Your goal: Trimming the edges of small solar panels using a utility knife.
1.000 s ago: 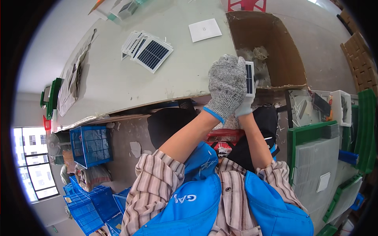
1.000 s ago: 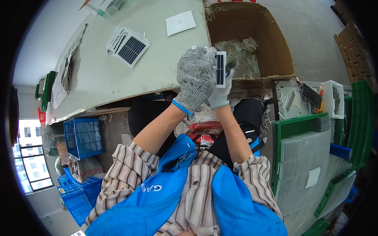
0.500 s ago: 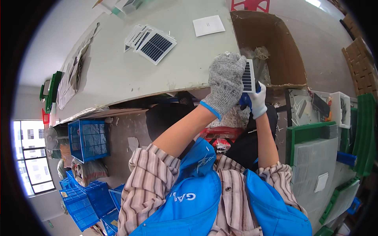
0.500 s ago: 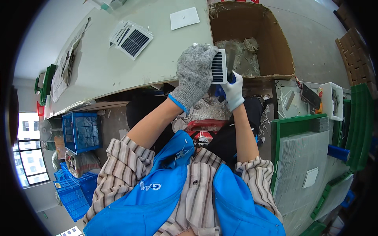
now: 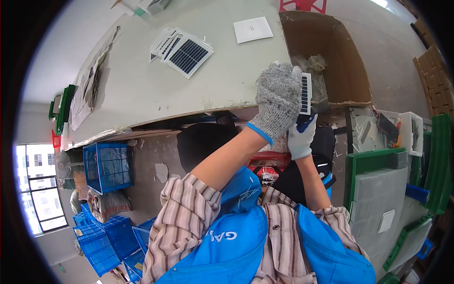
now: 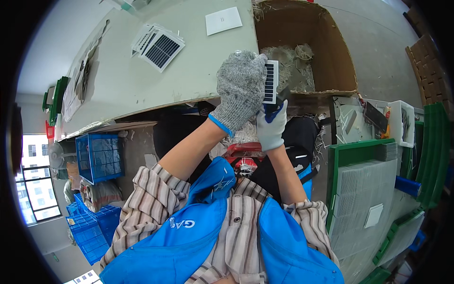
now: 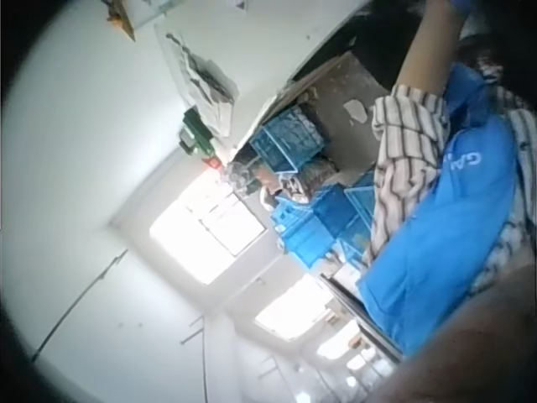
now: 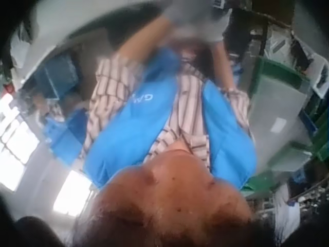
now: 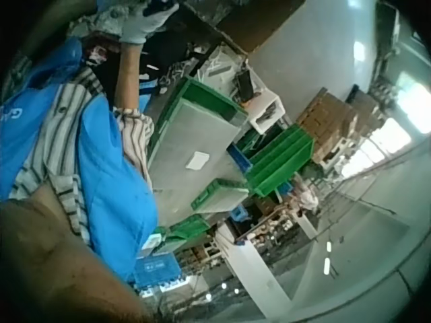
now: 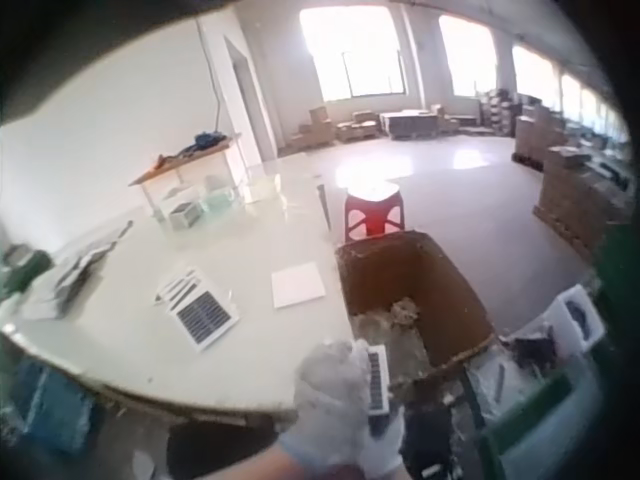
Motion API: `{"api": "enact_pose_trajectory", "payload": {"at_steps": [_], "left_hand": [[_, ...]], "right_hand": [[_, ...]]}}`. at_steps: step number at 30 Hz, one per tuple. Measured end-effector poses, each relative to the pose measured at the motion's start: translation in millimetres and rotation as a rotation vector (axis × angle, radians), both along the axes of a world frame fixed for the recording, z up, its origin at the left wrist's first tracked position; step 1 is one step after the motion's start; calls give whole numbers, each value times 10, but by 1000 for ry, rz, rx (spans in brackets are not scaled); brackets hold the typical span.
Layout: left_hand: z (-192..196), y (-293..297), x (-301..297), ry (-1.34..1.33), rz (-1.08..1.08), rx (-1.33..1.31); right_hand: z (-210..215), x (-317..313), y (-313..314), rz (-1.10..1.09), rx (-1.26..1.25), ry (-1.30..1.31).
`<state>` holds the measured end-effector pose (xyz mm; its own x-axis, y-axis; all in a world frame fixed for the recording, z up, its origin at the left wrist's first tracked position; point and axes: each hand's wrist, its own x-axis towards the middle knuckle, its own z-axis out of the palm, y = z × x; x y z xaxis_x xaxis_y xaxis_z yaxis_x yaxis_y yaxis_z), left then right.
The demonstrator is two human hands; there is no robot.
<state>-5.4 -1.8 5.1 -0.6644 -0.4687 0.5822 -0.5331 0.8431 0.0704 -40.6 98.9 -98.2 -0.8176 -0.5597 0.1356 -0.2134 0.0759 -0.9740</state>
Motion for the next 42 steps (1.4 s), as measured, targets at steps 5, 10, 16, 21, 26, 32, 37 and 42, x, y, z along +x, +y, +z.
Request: {"api": "enact_pose_trajectory", "payload": {"at_steps": [5,10,16,21,26,32,37,42], "left_hand": [[-46,13,-45,27,-15,-76],[119,-65,-39,-9,-280,291],[88,-18,131,-78,-24,-28],[84,-56,25,22,-125,109],[87,-19,-2,-7,-80,132],[-57,12,-20,40,-46,3],[-19,-48,-31,18,-159,94],[143,-168,141,-8,18,107]], "right_hand": [[-58,-386,-623,185,-338,-256],[-56,-556,-534,538,-985,-1061],[-168,-547,1,473,-349,-420],[9,-507,40,548,-216,-410],[24,77,395,510,-110,-99],[-255,-64,-143,-70,-210,241],[31,-438,-731,193,-664,-1027],[-163,-534,-304,423,-329,-355]]}}
